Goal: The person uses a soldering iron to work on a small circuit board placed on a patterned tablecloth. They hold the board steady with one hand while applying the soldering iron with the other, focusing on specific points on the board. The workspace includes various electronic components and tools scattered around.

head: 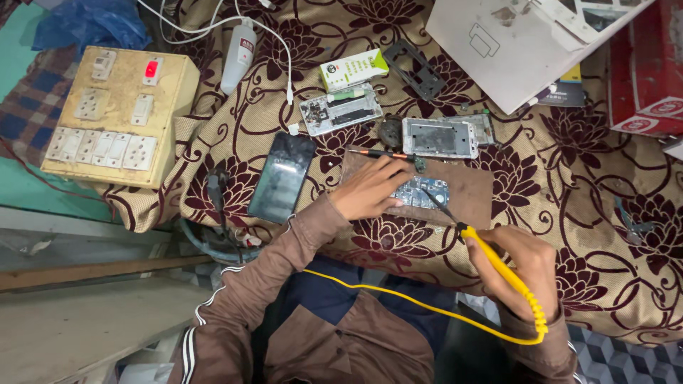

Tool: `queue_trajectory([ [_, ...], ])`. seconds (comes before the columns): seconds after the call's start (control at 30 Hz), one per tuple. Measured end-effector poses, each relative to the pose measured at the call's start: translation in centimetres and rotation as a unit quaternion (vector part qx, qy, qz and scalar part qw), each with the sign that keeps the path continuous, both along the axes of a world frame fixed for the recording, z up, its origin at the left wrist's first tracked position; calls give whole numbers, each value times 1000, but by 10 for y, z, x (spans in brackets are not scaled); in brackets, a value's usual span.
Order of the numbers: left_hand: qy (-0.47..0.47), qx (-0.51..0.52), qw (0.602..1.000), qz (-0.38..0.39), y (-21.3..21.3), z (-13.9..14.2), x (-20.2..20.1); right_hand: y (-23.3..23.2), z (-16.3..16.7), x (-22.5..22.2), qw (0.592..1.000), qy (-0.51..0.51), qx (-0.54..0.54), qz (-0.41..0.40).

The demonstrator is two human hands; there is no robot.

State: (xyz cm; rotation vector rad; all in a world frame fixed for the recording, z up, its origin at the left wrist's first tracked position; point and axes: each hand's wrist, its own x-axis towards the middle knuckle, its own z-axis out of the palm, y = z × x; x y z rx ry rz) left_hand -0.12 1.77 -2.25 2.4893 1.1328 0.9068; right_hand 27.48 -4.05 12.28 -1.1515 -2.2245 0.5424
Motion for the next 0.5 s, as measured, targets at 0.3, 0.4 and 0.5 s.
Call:
queue_trajectory([
  [0.3, -15, 5, 1000, -8, 0, 0, 0, 7, -15, -1, 999, -14, 27, 27],
  [0.4, -12, 11, 1000, -6, -1, 0, -1, 6, -17, -2, 999, -15, 19, 24],
  [0.5, -14, 12, 1000, -5, -1, 1, 0, 6, -18, -3, 999, -6, 22, 33],
])
